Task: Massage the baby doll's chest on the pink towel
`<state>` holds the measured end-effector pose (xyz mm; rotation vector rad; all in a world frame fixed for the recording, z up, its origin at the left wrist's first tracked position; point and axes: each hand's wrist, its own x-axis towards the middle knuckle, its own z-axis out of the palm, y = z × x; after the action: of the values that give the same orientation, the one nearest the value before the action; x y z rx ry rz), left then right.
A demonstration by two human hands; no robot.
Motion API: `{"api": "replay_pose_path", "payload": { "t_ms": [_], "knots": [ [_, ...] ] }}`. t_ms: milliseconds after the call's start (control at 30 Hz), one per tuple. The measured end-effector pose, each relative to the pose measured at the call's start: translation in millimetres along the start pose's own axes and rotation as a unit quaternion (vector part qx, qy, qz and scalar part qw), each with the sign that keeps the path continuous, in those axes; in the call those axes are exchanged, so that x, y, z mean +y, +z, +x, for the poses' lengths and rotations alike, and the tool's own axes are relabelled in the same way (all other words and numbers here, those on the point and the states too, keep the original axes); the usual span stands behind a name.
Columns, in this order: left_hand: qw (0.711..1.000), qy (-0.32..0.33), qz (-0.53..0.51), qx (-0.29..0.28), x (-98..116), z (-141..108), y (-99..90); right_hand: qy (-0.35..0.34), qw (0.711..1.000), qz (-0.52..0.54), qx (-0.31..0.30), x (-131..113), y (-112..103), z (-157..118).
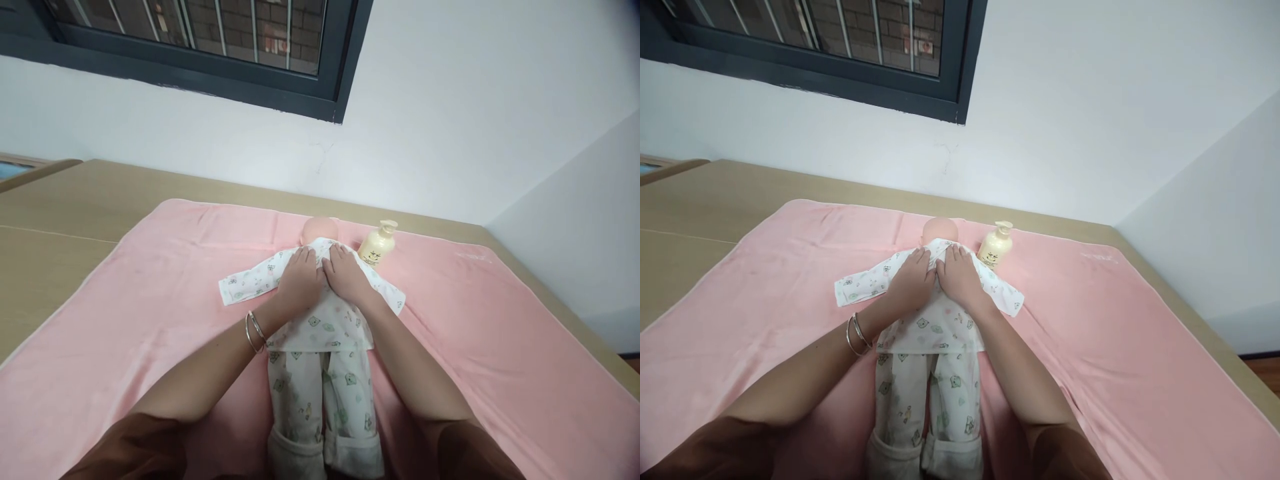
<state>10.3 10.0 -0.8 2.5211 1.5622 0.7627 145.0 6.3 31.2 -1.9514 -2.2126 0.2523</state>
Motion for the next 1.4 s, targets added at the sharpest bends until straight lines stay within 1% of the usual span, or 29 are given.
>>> {"api": "replay_pose_path", "payload": {
  "t_ms": [100,167,233,333,467,533,633,700,767,900,933,967,1033,1133,1200,1267,1333,1400],
  "knots": [
    [0.999,-0.023,-0.033,-0.022,-13.7,13.3,-2.7,-0.017,0.999,-0.014,-0.030,-6.7,-1.0,-12.2],
    [0.997,-0.047,-0.053,-0.013,-21.3,19.6,-0.7,-0.026,0.999,-0.009,-0.035,-11.1,-2.2,-18.5],
    [0.996,-0.059,-0.061,0.003,-25.4,21.6,4.1,-0.023,0.999,0.008,-0.026,-13.6,-1.9,-19.2],
    [0.997,-0.048,-0.048,0.027,-27.0,19.1,12.2,-0.015,0.999,0.031,0.011,-13.5,4.2,-11.6],
    [0.998,-0.033,-0.035,0.047,-27.2,15.1,17.2,0.004,0.996,0.028,0.090,-11.7,18.4,-2.2],
    [0.998,-0.033,-0.034,0.044,-27.9,14.7,17.3,0.002,0.994,0.026,0.106,-11.5,23.9,-1.5],
    [0.998,-0.029,-0.029,0.042,-29.4,15.8,16.9,-0.008,0.993,0.025,0.111,-11.9,27.2,-2.8],
    [0.998,-0.023,-0.025,0.045,-29.2,16.3,17.0,-0.008,0.994,0.023,0.109,-10.9,25.9,-3.0],
    [0.999,-0.021,-0.018,0.046,-25.7,15.1,17.4,-0.014,0.996,0.027,0.088,-6.9,21.7,-1.3],
    [0.997,-0.041,-0.011,0.061,-7.0,4.1,17.0,-0.030,0.997,0.075,0.001,8.5,8.0,6.8],
    [0.997,-0.043,-0.013,0.064,-1.4,0.6,16.0,-0.030,0.996,0.087,-0.013,11.5,5.1,8.6],
    [0.997,-0.043,-0.017,0.063,3.4,-2.4,14.7,-0.027,0.995,0.092,-0.018,13.1,2.9,9.6],
    [0.998,-0.042,-0.026,0.045,8.3,-4.6,10.5,-0.018,0.997,0.077,-0.007,10.6,0.9,7.6],
    [0.999,-0.032,-0.044,0.000,-0.1,3.6,2.2,-0.006,1.000,0.015,0.025,-4.5,1.3,-7.2],
    [0.998,-0.018,-0.054,-0.023,-12.9,13.5,-3.1,-0.020,0.999,-0.022,0.036,-15.4,0.7,-20.7],
    [0.998,-0.009,-0.058,-0.036,-24.2,21.2,-6.6,-0.037,0.998,-0.041,0.037,-21.2,-1.5,-29.7],
    [0.998,-0.005,-0.052,-0.044,-28.0,22.5,-7.6,-0.042,0.998,-0.028,0.026,-19.7,-4.2,-29.2],
    [0.999,0.002,-0.025,-0.037,-22.3,16.2,-6.2,-0.034,0.999,0.010,0.012,-12.5,-5.8,-19.5]
  ]
}}
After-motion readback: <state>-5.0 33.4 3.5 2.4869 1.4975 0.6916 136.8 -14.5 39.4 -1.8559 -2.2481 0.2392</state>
